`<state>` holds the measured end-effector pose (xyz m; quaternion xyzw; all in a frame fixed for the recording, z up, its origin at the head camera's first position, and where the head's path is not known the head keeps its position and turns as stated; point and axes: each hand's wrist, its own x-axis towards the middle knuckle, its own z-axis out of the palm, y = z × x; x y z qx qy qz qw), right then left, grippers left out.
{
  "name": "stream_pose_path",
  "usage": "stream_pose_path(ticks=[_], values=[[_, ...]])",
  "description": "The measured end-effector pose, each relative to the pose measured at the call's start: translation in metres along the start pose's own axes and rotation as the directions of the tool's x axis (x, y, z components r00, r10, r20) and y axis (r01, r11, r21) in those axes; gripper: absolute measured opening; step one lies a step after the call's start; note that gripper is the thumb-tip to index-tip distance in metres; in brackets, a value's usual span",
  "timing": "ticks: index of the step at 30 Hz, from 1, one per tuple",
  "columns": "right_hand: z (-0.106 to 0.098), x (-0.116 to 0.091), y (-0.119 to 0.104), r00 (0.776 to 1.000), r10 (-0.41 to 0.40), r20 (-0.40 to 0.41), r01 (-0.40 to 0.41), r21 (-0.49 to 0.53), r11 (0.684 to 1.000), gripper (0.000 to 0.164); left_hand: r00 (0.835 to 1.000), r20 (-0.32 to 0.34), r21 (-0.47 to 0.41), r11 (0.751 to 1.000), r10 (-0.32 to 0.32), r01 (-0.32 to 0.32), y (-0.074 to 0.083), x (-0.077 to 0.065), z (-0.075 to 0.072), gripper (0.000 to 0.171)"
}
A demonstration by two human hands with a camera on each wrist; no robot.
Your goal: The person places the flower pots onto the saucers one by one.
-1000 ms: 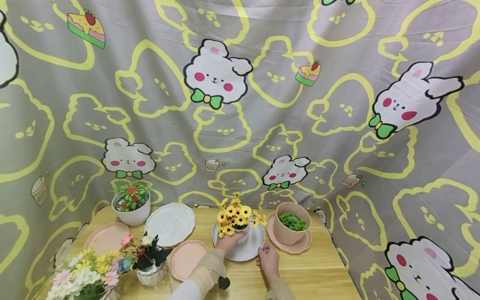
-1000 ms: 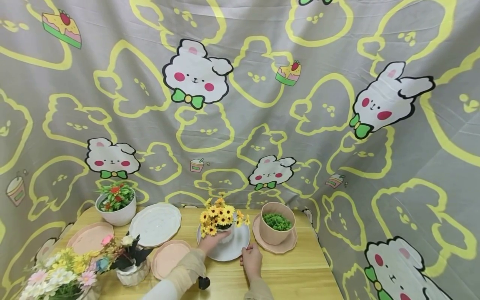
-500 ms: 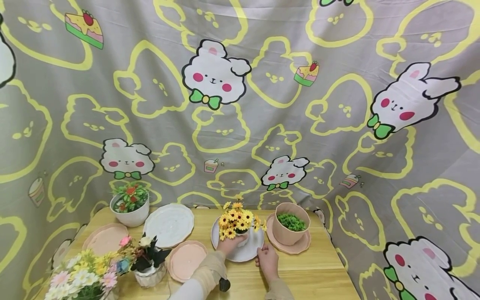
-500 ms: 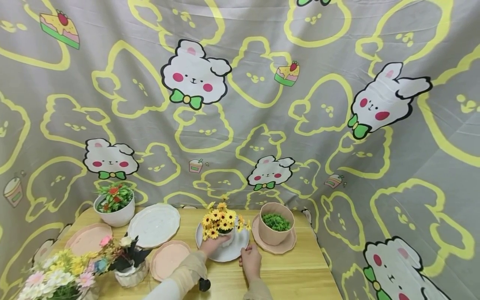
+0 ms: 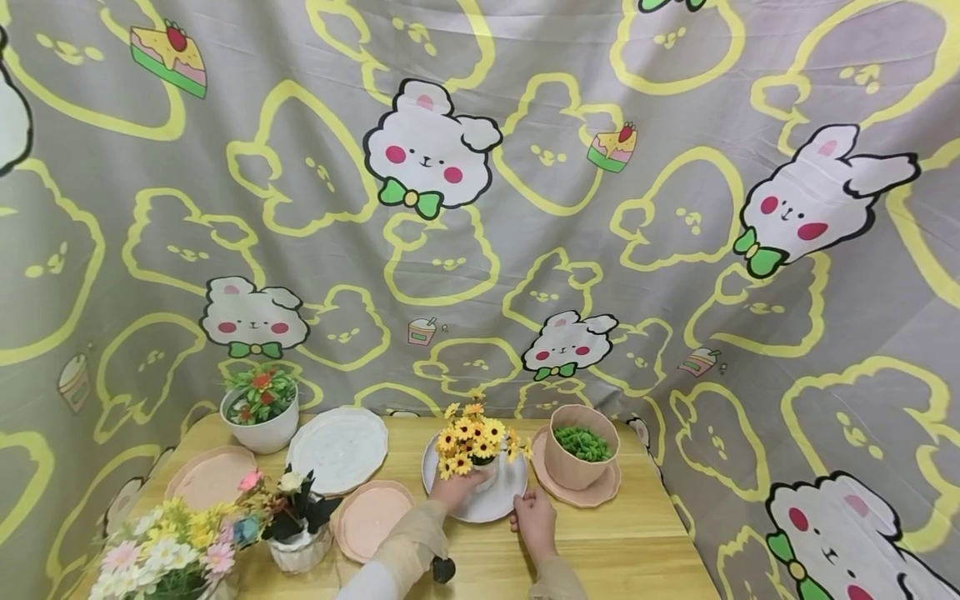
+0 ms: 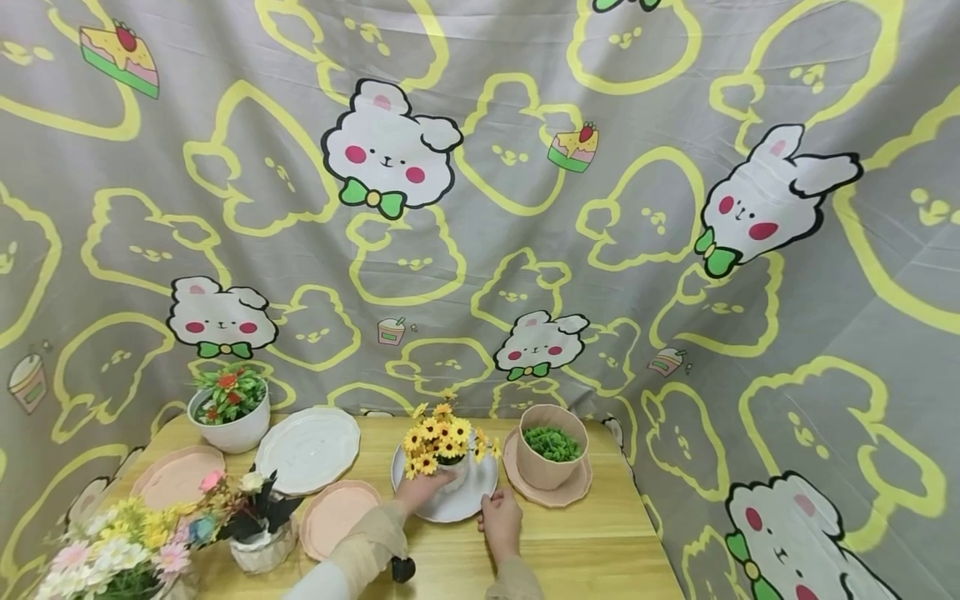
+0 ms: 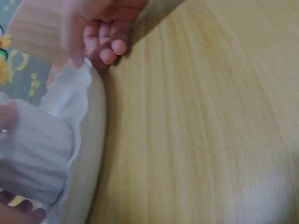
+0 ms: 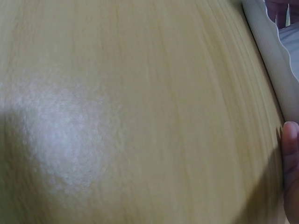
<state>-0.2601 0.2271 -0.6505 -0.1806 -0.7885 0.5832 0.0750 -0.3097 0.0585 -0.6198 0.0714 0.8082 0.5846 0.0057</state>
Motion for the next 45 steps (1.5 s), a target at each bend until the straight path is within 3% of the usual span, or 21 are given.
stream_pose_path(ticks=[3, 6, 8, 10, 14, 16, 23, 31, 34, 37, 42, 45], values=[[0.003, 0.0, -0.001, 1.0, 0.005, 0.006, -0.005, 0.006, 1.0, 0.01, 1.0, 0.017, 0.034, 0.999, 0.003, -0.004, 0.0, -0.006, -0.012, 0.075], [0.006, -0.001, -0.002, 1.0, 0.008, 0.01, -0.008, 0.007, 1.0, 0.01, 0.996, 0.048, 0.116, 0.99, 0.069, -0.074, -0.005, -0.01, -0.024, 0.076], [0.007, -0.001, -0.002, 1.0, 0.009, 0.005, -0.009, 0.006, 1.0, 0.01, 0.988, 0.071, 0.198, 0.968, 0.139, -0.151, -0.008, -0.013, -0.031, 0.076], [0.007, -0.001, -0.003, 1.0, 0.006, 0.003, -0.006, -0.001, 1.0, 0.01, 0.981, 0.092, 0.287, 0.939, 0.17, -0.19, -0.008, -0.017, -0.037, 0.073], [0.008, -0.002, -0.002, 1.0, -0.012, -0.008, 0.012, -0.021, 1.0, 0.01, 0.976, 0.137, 0.387, 0.898, 0.171, -0.212, 0.0, -0.029, -0.052, 0.063], [0.008, -0.003, -0.002, 1.0, -0.017, -0.012, 0.017, -0.028, 0.999, 0.01, 0.979, 0.148, 0.386, 0.902, 0.144, -0.191, 0.005, -0.036, -0.06, 0.055], [0.008, 0.002, -0.003, 1.0, -0.022, -0.012, 0.022, 0.013, 1.0, 0.011, 0.988, 0.157, 0.26, 0.964, 0.007, -0.048, 0.02, -0.061, -0.093, 0.051], [0.005, 0.007, -0.003, 0.998, -0.048, -0.047, 0.045, -0.068, 0.997, 0.008, 0.99, 0.134, 0.191, 0.979, 0.043, -0.069, 0.025, -0.096, -0.124, 0.041], [0.003, 0.006, -0.004, 0.998, -0.04, -0.04, 0.038, -0.053, 0.998, 0.007, 0.992, 0.125, 0.153, 0.987, 0.034, -0.053, 0.021, -0.112, -0.132, 0.036], [0.0, 0.005, -0.006, 1.0, 0.003, -0.017, -0.003, 0.011, 1.0, 0.006, 0.992, 0.129, 0.117, 0.993, -0.013, -0.002, 0.011, -0.129, -0.14, 0.035], [-0.004, 0.004, -0.007, 0.998, 0.057, 0.017, -0.058, 0.104, 0.993, 0.004, 0.979, 0.154, 0.048, 0.991, -0.133, 0.127, -0.005, -0.153, -0.155, 0.041], [-0.005, 0.005, -0.008, 0.997, 0.069, 0.028, -0.072, 0.136, 0.988, 0.005, 0.969, 0.128, 0.032, 0.978, -0.21, 0.208, -0.012, -0.162, -0.164, 0.045]])
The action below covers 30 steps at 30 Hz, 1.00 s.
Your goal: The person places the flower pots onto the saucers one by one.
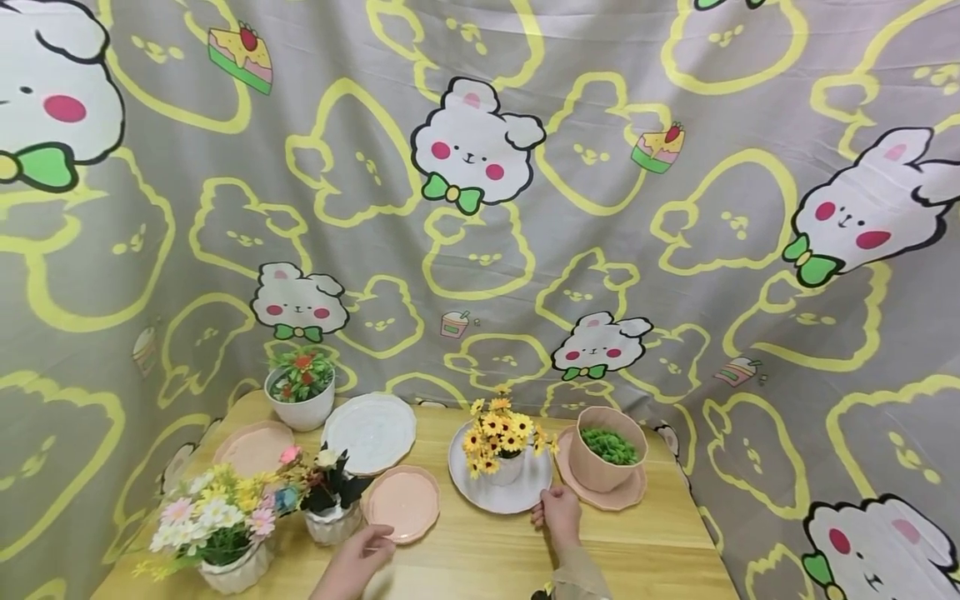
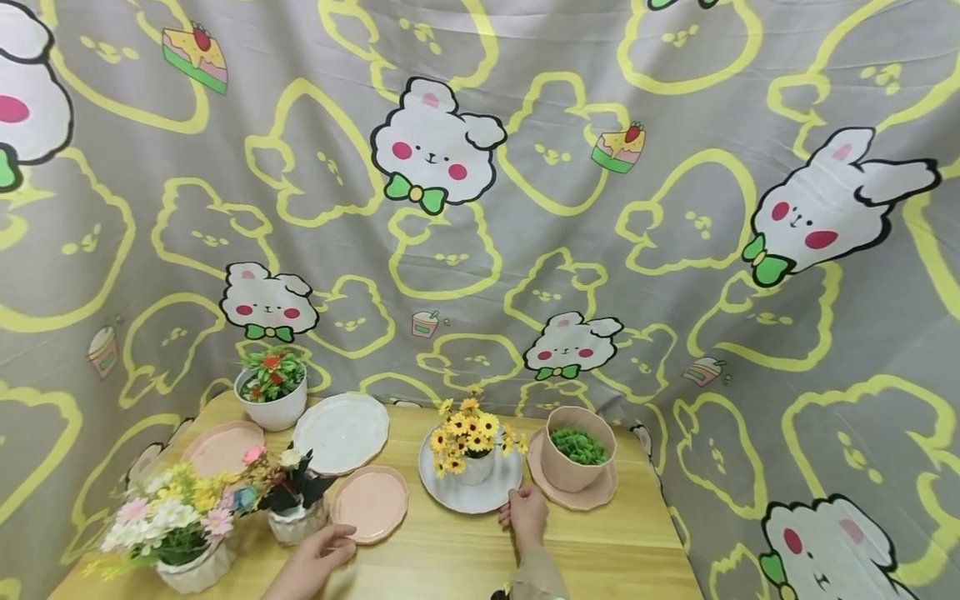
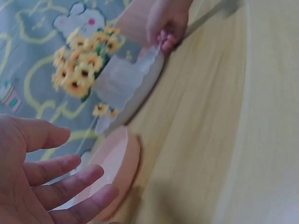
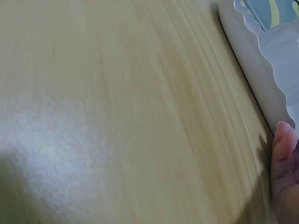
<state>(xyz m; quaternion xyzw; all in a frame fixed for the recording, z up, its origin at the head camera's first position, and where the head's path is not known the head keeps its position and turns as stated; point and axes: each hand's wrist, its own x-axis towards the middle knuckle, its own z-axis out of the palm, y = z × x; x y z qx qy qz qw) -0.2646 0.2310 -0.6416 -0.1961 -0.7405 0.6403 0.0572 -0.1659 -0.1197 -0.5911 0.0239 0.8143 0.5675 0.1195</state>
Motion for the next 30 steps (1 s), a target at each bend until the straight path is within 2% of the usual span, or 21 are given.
stream_pose_path(ticks=[4, 8, 13, 17, 22, 25, 30], values=[[0.001, 0.003, -0.001, 0.999, 0.032, 0.007, -0.032, 0.036, 0.999, 0.007, 0.989, -0.112, -0.002, 0.995, -0.094, 0.095, -0.011, -0.008, -0.008, 0.046], [0.002, 0.006, -0.003, 0.999, 0.047, 0.018, -0.048, 0.078, 0.996, 0.01, 0.969, -0.2, -0.007, 0.989, -0.145, 0.147, -0.024, -0.017, -0.014, 0.044], [0.001, 0.003, -0.005, 0.997, 0.069, 0.034, -0.072, 0.114, 0.991, 0.01, 0.95, -0.251, -0.025, 0.983, -0.184, 0.183, -0.034, -0.028, -0.025, 0.046], [-0.002, -0.003, -0.005, 0.997, 0.07, 0.029, -0.074, 0.142, 0.987, 0.017, 0.933, -0.293, -0.018, 0.977, -0.207, 0.211, -0.037, -0.03, -0.037, 0.049], [-0.003, -0.014, -0.005, 0.997, 0.076, -0.003, -0.075, 0.17, 0.983, 0.017, 0.92, -0.302, -0.005, 0.966, -0.249, 0.259, -0.036, -0.028, -0.049, 0.072], [0.001, -0.023, -0.004, 0.997, 0.074, 0.001, -0.073, 0.188, 0.979, 0.016, 0.914, -0.322, -0.013, 0.967, -0.246, 0.255, -0.037, -0.027, -0.049, 0.081], [0.019, -0.042, -0.005, 1.0, 0.005, 0.028, -0.009, 0.145, 0.989, 0.014, 0.897, -0.403, 0.014, 0.979, -0.182, 0.205, -0.039, -0.023, -0.046, 0.079]])
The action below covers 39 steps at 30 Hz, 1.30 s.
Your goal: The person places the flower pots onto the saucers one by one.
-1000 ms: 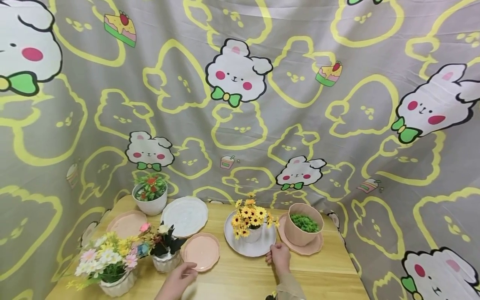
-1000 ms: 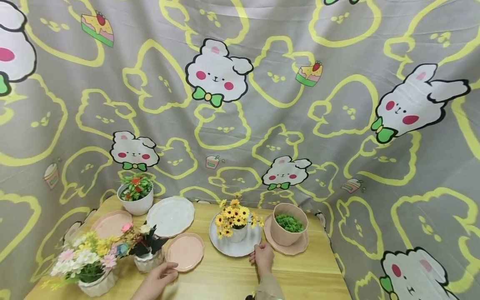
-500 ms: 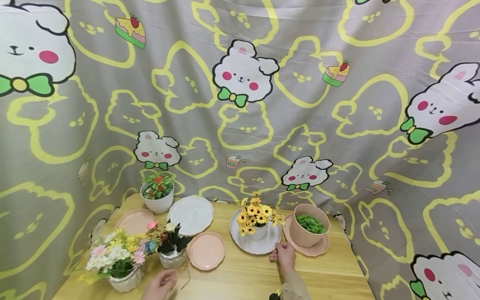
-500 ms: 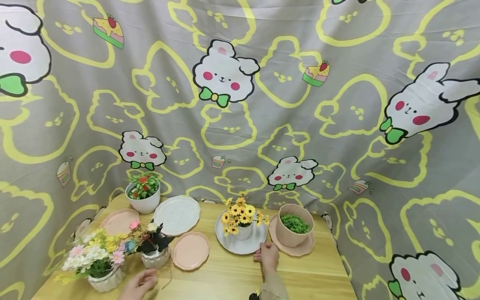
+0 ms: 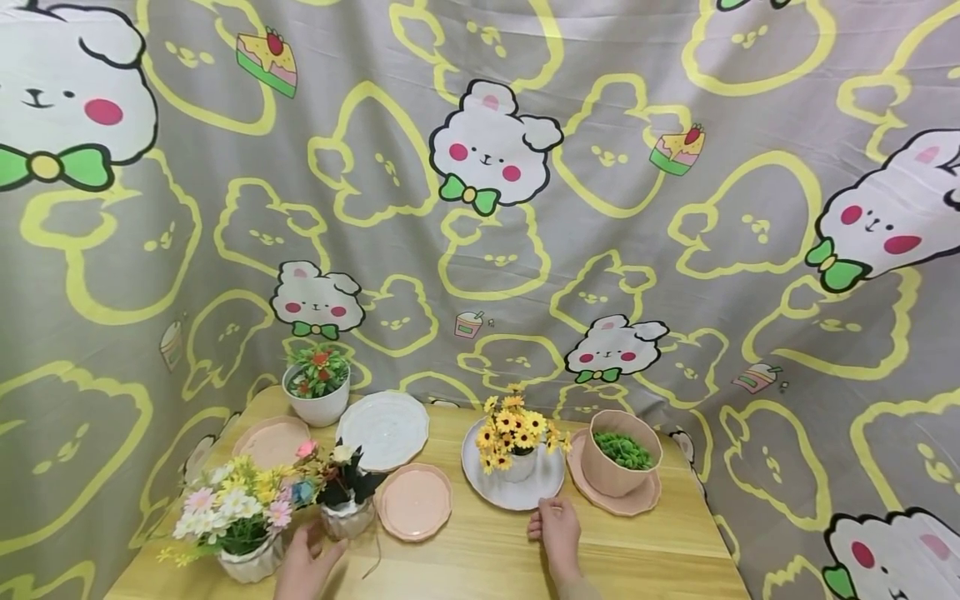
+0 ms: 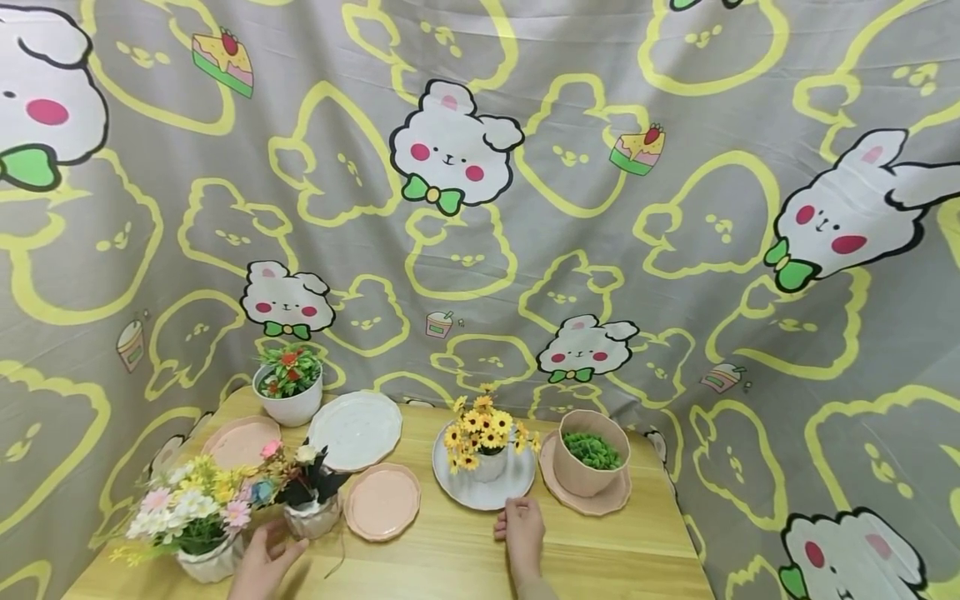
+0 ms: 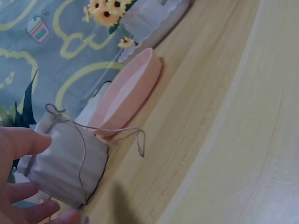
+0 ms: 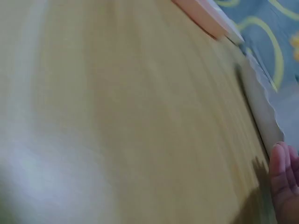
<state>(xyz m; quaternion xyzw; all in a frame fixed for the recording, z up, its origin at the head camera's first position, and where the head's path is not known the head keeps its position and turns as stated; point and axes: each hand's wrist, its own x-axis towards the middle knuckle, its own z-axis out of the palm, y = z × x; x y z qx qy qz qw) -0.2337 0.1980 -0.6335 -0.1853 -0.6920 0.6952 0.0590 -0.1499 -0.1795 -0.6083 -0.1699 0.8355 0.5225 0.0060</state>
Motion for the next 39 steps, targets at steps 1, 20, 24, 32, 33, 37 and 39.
stream_pose_path(ticks=[1, 20, 24, 32, 33, 37, 39], values=[[0.004, -0.004, 0.0, 1.0, -0.016, 0.016, 0.016, -0.019, 1.0, 0.014, 1.0, -0.014, 0.007, 1.0, 0.012, -0.012, 0.0, 0.001, 0.001, 0.079], [0.078, -0.035, 0.004, 0.907, -0.056, 0.417, 0.133, -0.158, 0.978, 0.012, 0.982, -0.163, 0.062, 0.994, 0.098, -0.089, -0.002, 0.034, 0.016, 0.091], [0.094, -0.037, 0.006, 0.902, -0.049, 0.43, 0.138, -0.178, 0.974, 0.011, 0.977, -0.176, 0.103, 0.989, 0.121, -0.104, -0.002, 0.038, 0.018, 0.082], [0.11, -0.033, 0.015, 0.932, -0.062, 0.358, 0.156, -0.241, 0.958, 0.013, 0.963, -0.233, 0.065, 0.99, 0.139, -0.127, -0.004, 0.04, 0.026, 0.076], [0.111, -0.032, 0.016, 0.934, -0.06, 0.352, 0.157, -0.255, 0.954, 0.013, 0.962, -0.24, 0.054, 0.991, 0.13, -0.12, -0.004, 0.039, 0.026, 0.079], [0.114, -0.032, 0.017, 0.934, -0.064, 0.352, 0.177, -0.299, 0.938, 0.016, 0.962, -0.257, 0.014, 0.996, 0.09, -0.089, -0.004, 0.037, 0.027, 0.09], [0.114, -0.033, 0.016, 0.929, -0.072, 0.362, 0.191, -0.304, 0.933, 0.017, 0.96, -0.269, 0.003, 0.997, 0.078, -0.08, -0.003, 0.036, 0.028, 0.092]])
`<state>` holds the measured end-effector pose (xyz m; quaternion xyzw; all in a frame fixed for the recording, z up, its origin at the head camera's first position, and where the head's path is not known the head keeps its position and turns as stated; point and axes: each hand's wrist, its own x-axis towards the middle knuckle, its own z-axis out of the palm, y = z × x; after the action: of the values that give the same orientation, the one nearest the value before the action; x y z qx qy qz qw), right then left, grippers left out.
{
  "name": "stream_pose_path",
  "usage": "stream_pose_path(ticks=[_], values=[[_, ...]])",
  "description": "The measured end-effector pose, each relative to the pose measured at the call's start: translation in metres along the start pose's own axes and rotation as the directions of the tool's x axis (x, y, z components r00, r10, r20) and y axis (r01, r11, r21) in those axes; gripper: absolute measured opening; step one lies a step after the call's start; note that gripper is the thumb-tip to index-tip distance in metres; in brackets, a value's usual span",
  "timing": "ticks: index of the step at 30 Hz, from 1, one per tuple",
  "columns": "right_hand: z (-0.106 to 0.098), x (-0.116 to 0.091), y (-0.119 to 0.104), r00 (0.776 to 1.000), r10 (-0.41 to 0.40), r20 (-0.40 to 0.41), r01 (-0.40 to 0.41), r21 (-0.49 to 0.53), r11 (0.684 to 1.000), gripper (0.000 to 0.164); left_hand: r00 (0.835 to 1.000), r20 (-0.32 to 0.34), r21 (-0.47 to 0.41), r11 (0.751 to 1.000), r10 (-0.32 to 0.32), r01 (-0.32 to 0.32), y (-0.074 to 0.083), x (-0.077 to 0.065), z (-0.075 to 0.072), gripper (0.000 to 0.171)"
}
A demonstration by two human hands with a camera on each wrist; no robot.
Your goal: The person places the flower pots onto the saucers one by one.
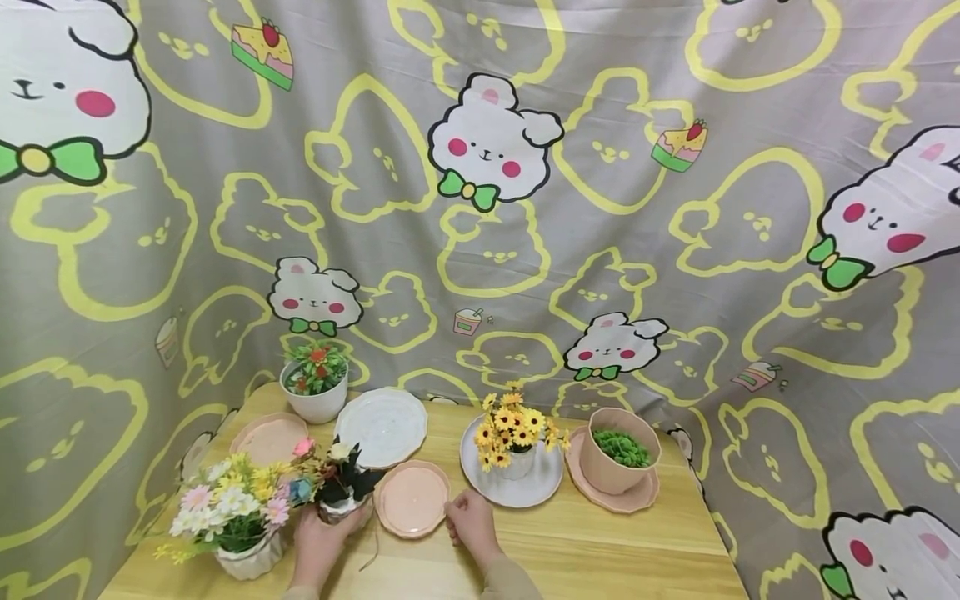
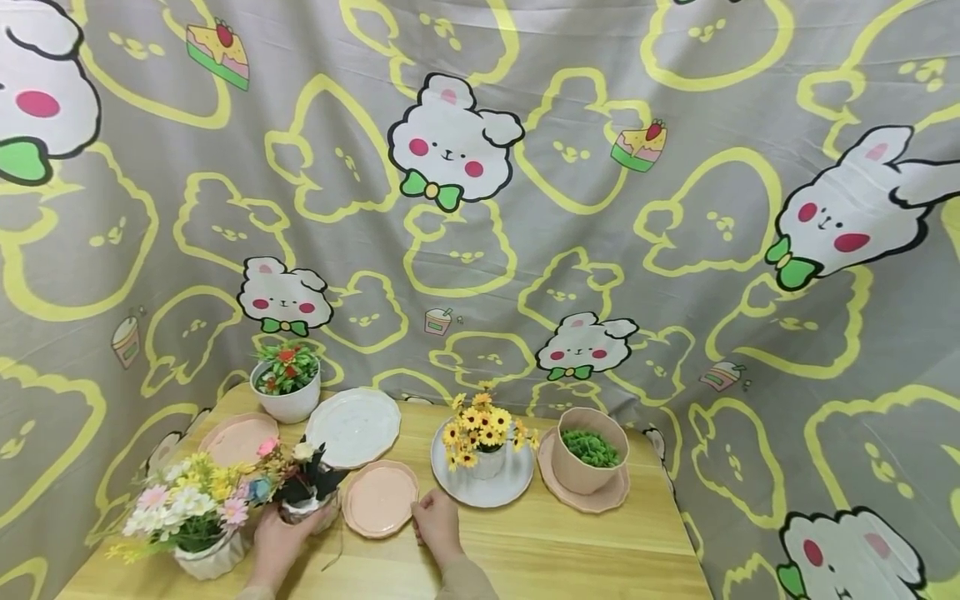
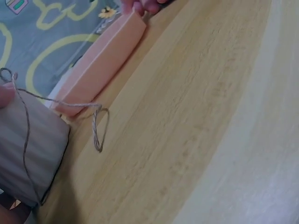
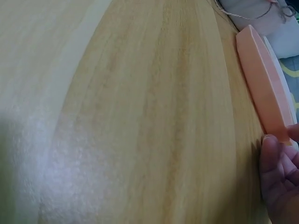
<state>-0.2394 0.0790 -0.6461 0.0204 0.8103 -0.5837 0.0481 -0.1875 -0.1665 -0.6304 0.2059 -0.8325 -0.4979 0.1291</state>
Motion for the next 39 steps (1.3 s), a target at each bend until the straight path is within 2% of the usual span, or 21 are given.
stream_pose_path(ticks=[7, 9, 12, 14, 17, 19, 21, 30, 37, 39], values=[[0.0, 0.001, 0.0, 0.999, -0.035, 0.008, 0.035, -0.023, 0.999, 0.019, 0.996, -0.073, 0.002, 0.998, 0.055, -0.055, 0.009, -0.003, -0.001, 0.075], [0.0, 0.002, 0.002, 0.999, -0.038, 0.005, 0.039, -0.033, 0.999, 0.02, 0.997, -0.061, -0.01, 0.999, 0.045, -0.045, 0.015, -0.002, -0.003, 0.076], [0.0, 0.003, 0.004, 0.999, -0.043, 0.004, 0.043, -0.037, 0.998, 0.02, 1.0, -0.007, -0.025, 1.0, 0.003, -0.003, 0.026, -0.002, -0.005, 0.085], [0.0, 0.004, 0.004, 0.999, -0.038, 0.005, 0.038, -0.036, 0.999, 0.02, 0.999, 0.029, -0.073, 0.997, -0.014, 0.017, 0.032, -0.001, -0.004, 0.091], [0.0, 0.004, 0.004, 1.0, -0.029, 0.005, 0.029, -0.034, 0.999, 0.019, 0.999, 0.036, -0.175, 0.984, 0.017, -0.01, 0.04, 0.002, 0.002, 0.091], [0.0, 0.003, 0.003, 1.0, -0.026, 0.005, 0.026, -0.029, 0.999, 0.019, 0.998, 0.028, -0.249, 0.968, 0.051, -0.042, 0.045, 0.003, 0.009, 0.091], [0.0, 0.002, 0.002, 1.0, -0.021, 0.006, 0.022, -0.027, 0.999, 0.019, 0.997, 0.015, -0.275, 0.959, 0.077, -0.07, 0.049, 0.004, 0.014, 0.088], [-0.001, 0.0, -0.001, 1.0, -0.03, 0.008, 0.03, -0.025, 0.999, 0.021, 0.99, 0.017, -0.252, 0.959, 0.137, -0.128, 0.057, -0.001, 0.041, 0.085], [-0.001, -0.002, 0.001, 0.99, -0.138, 0.0, 0.138, 0.01, 0.99, 0.023, 0.984, 0.054, -0.238, 0.959, 0.168, -0.151, 0.057, -0.009, 0.063, 0.084], [-0.001, -0.002, 0.001, 0.993, -0.118, 0.004, 0.118, 0.015, 0.993, 0.023, 0.983, 0.062, -0.234, 0.96, 0.17, -0.152, 0.056, -0.01, 0.068, 0.083]])
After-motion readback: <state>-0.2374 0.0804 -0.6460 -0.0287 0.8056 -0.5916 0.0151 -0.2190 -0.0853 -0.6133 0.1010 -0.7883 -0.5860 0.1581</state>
